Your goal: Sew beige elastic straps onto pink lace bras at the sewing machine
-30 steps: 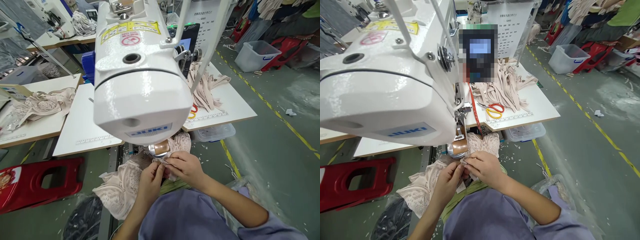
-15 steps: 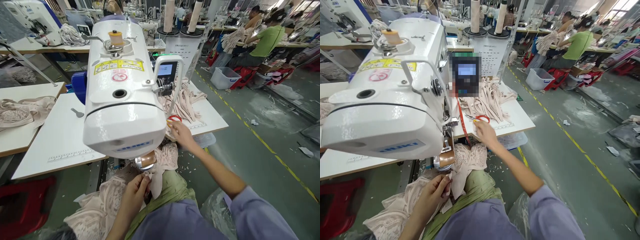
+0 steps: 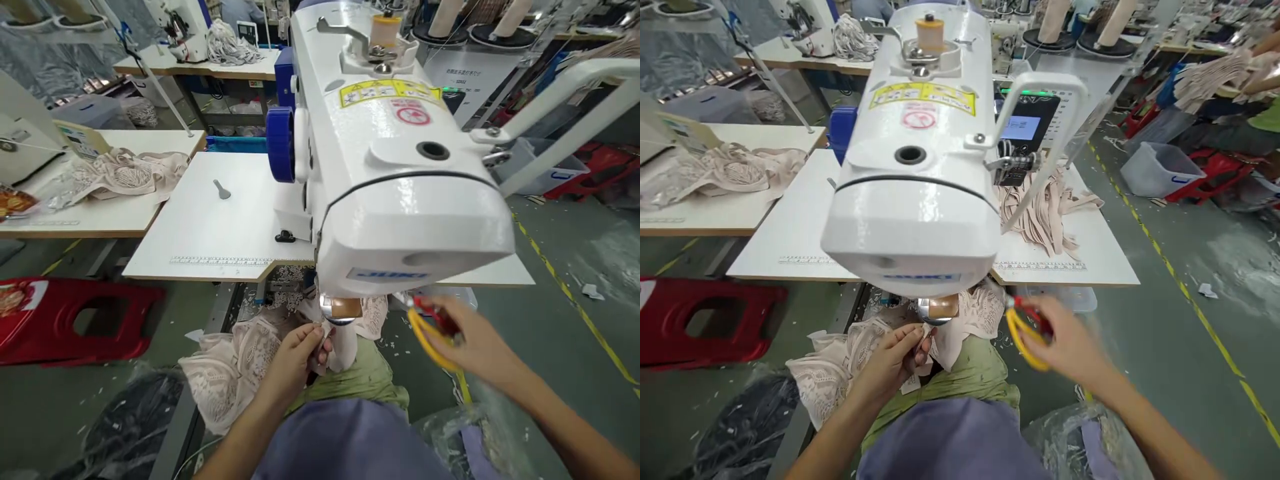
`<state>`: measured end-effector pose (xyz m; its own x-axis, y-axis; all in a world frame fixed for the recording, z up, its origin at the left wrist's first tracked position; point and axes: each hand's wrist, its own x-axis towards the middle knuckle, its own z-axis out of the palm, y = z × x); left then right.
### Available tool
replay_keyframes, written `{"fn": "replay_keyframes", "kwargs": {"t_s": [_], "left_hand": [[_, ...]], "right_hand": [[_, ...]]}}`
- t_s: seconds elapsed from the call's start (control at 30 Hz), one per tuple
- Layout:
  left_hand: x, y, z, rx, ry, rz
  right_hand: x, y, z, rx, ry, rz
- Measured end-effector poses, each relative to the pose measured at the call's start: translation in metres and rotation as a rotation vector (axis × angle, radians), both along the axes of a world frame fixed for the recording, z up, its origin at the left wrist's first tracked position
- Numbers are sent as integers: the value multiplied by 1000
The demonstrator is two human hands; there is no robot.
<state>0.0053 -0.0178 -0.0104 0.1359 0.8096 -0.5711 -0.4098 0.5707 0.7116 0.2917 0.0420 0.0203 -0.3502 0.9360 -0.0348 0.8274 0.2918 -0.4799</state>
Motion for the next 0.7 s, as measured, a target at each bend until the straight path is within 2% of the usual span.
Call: {"fn": "replay_keyframes", "kwargs": {"t_s": [0.1, 0.17, 0.33, 0.5, 0.7], "left_hand": [[2, 3, -2, 2, 2, -16], [4, 3, -5, 14, 24, -34], [8, 1, -10, 53, 98, -94], [3, -5, -11, 79, 175, -126], [-5, -8, -8, 61, 135, -126]], "right_hand": [[-14, -50, 3, -92, 62, 134], [-29, -64, -1, -85, 75, 179], [-52, -59, -15, -53, 78, 228], [-49, -53, -19, -139, 94, 277], [-39, -61, -13, -237, 175, 137]]}}
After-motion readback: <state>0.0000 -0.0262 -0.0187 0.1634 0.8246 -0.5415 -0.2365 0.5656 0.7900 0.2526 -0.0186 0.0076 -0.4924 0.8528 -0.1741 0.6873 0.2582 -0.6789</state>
